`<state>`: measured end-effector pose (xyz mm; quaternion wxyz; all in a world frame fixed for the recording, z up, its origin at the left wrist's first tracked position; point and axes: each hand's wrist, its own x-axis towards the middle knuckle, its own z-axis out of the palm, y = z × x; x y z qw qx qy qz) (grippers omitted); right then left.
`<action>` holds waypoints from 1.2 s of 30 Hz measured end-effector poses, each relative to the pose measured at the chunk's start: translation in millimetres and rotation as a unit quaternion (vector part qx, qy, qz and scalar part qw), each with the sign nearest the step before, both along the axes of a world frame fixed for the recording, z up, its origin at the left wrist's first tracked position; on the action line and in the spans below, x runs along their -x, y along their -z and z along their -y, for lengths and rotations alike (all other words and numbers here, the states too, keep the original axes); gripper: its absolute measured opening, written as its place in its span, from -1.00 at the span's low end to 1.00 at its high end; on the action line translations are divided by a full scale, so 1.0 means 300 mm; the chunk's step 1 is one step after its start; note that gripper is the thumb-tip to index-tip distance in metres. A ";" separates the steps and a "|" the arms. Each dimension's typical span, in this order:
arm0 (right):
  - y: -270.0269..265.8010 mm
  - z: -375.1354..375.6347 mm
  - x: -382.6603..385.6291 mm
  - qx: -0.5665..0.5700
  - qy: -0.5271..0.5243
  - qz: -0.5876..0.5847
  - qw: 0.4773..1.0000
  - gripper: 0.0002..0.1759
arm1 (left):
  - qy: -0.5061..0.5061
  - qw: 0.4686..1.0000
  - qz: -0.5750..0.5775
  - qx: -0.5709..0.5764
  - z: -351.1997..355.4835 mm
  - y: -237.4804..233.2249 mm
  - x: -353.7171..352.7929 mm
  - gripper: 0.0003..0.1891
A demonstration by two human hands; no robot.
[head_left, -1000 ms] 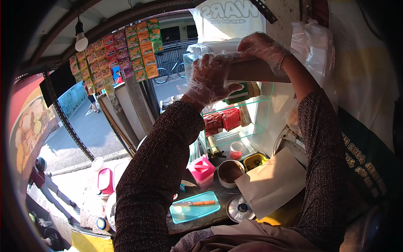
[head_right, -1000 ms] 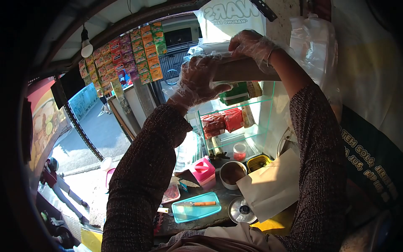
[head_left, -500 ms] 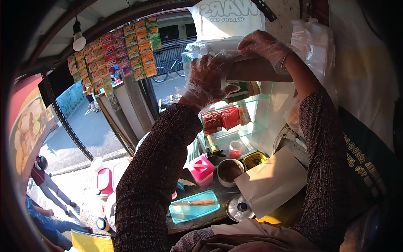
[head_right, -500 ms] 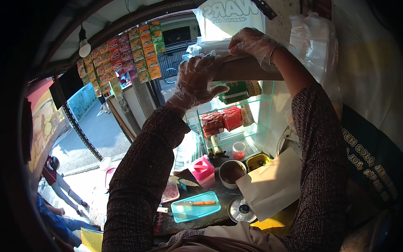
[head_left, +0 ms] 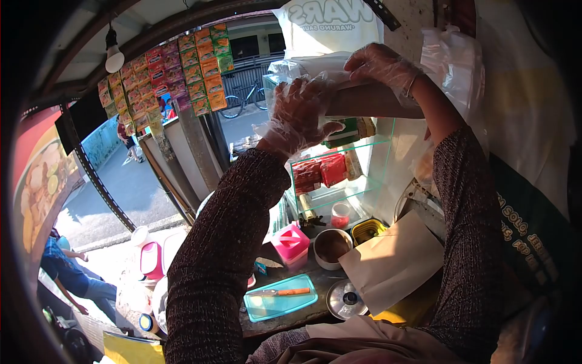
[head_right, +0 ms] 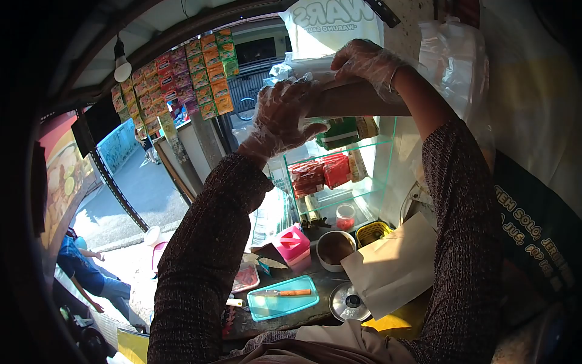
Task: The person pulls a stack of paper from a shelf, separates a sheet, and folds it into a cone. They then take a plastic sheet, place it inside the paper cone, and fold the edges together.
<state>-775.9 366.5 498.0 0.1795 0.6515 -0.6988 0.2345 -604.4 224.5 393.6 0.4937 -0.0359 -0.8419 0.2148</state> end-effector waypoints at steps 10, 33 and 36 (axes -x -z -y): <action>0.008 -0.014 -0.032 0.002 0.012 -0.015 1.000 -0.74 | 0.004 1.000 -0.005 0.011 0.007 0.001 0.003 -0.22; 0.005 -0.027 -0.029 -0.001 -0.010 -0.044 0.999 -0.80 | 0.000 1.000 0.002 -0.008 0.002 -0.003 0.005 -0.25; -0.001 -0.027 -0.033 -0.010 0.002 -0.055 0.998 -0.81 | -0.010 1.000 0.001 0.002 -0.003 -0.007 0.001 -0.24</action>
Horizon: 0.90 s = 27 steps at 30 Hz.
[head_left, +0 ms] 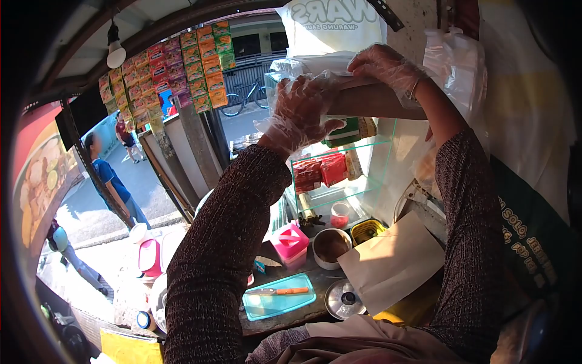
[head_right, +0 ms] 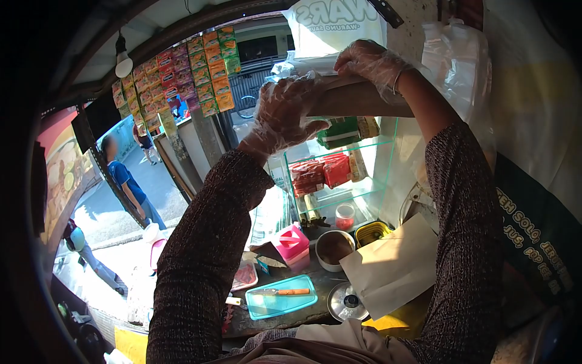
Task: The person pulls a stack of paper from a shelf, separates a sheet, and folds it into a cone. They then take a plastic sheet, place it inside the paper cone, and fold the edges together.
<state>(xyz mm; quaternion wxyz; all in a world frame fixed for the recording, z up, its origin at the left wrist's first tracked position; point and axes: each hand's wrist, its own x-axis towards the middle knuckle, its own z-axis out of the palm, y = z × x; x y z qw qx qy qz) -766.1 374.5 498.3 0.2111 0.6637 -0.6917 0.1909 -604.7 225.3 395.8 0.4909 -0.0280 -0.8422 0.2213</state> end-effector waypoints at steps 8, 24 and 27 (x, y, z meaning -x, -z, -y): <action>0.005 0.017 0.023 0.018 -0.031 0.020 0.999 -0.78 | -0.001 1.000 -0.011 0.007 0.007 0.005 0.007 -0.24; 0.003 0.035 0.008 0.016 0.017 -0.011 1.000 -0.79 | 0.040 0.999 0.006 -0.004 -0.007 -0.006 0.000 -0.19; 0.009 0.039 -0.015 0.020 -0.003 -0.042 0.999 -0.78 | 0.042 0.999 0.010 -0.010 -0.012 -0.007 -0.003 -0.18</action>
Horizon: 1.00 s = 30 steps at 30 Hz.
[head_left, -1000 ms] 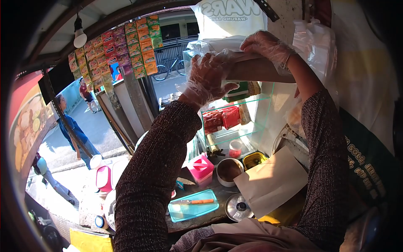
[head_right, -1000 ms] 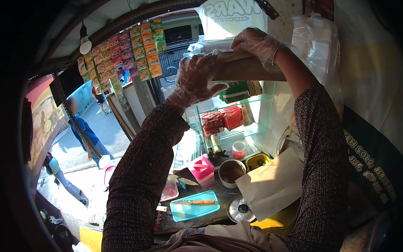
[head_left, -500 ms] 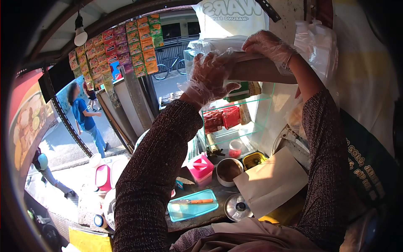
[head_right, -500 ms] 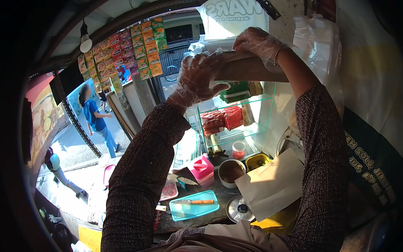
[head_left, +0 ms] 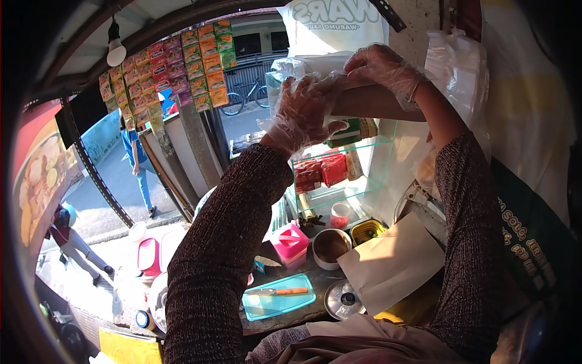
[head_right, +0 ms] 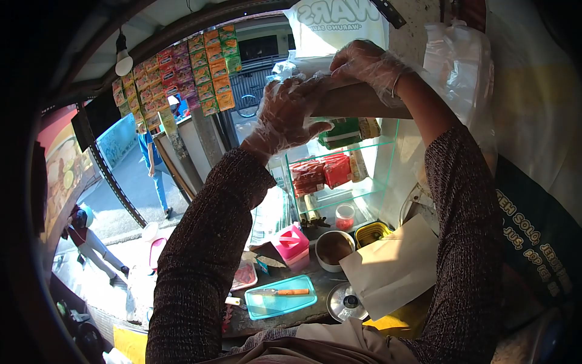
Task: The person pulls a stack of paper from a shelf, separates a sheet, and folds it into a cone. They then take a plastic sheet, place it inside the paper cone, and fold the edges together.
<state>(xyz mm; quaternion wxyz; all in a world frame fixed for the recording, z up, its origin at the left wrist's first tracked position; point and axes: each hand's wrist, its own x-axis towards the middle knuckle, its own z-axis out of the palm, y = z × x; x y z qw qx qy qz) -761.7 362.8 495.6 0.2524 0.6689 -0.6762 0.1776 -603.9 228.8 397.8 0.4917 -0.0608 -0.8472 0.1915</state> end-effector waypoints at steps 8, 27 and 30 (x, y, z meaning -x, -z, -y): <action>-0.005 0.015 0.034 0.004 -0.024 0.012 1.000 -0.78 | -0.008 1.000 -0.003 0.001 0.004 0.001 0.001 -0.18; -0.013 0.000 0.043 0.003 -0.025 0.020 0.999 -0.77 | -0.019 1.000 -0.007 0.013 0.010 0.003 0.004 -0.21; -0.010 -0.003 0.038 0.006 -0.026 0.048 0.998 -0.76 | -0.016 1.000 -0.012 0.013 0.008 0.003 0.002 -0.23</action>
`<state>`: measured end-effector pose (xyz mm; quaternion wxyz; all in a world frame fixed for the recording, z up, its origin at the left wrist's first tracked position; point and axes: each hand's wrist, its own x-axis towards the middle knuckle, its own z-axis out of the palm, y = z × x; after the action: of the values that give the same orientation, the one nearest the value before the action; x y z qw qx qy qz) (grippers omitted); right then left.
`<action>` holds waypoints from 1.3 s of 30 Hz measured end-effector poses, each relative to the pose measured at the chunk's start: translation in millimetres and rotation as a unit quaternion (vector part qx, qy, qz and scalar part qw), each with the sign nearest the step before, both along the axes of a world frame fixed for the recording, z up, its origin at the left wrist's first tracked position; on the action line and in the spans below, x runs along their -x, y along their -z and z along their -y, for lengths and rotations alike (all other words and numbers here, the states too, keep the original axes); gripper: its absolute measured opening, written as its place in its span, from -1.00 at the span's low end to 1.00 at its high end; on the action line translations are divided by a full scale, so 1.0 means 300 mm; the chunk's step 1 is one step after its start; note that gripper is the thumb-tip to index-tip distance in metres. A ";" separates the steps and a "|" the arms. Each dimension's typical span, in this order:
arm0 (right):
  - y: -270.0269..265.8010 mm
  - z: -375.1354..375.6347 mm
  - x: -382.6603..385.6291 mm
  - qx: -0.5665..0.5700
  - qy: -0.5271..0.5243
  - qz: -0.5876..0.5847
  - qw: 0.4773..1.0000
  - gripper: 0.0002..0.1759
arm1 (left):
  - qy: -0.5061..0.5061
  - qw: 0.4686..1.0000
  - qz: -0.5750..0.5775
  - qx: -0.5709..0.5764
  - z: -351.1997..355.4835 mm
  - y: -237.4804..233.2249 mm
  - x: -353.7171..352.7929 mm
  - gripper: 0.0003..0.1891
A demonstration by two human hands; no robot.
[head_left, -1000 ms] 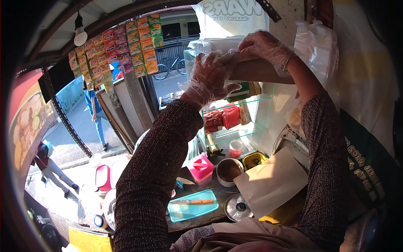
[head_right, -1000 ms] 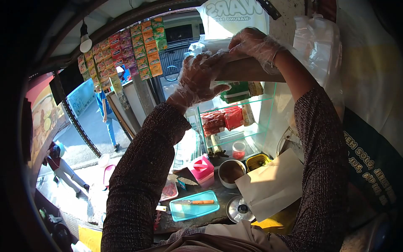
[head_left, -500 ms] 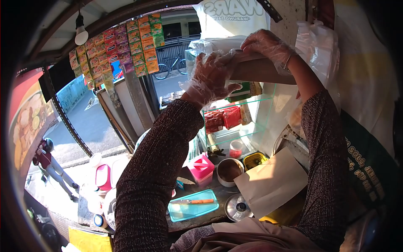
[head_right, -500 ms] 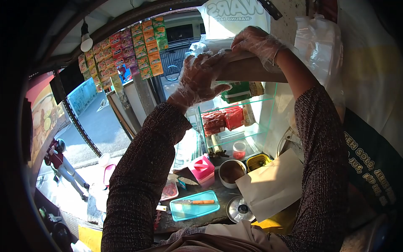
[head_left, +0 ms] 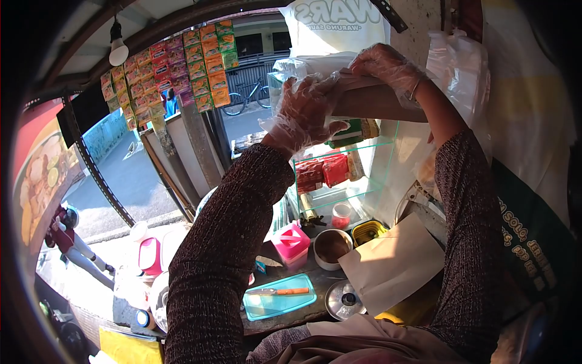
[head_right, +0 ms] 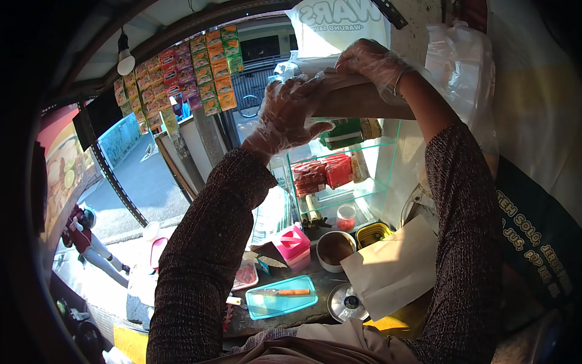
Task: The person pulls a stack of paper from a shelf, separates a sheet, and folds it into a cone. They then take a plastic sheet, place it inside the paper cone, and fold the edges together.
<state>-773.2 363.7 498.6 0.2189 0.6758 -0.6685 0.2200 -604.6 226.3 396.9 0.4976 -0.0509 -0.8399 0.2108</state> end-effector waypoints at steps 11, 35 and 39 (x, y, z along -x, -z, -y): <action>0.074 -0.039 0.018 0.142 -0.061 -0.173 0.973 -0.84 | 0.195 0.959 -0.020 -0.202 -0.020 -0.039 0.001 -0.55; 0.152 -0.078 -0.019 0.063 -0.154 0.256 0.952 -0.82 | 0.549 0.492 0.171 -0.653 0.092 0.069 0.233 -0.70; 0.146 -0.082 -0.018 0.058 -0.065 0.079 0.993 -0.81 | 0.483 0.526 0.138 -0.686 0.062 0.073 0.228 -0.75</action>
<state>-767.7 388.5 454.6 0.1898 0.6845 -0.6246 0.3245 -673.0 207.6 375.2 0.2831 -0.1202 -0.6303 -0.7128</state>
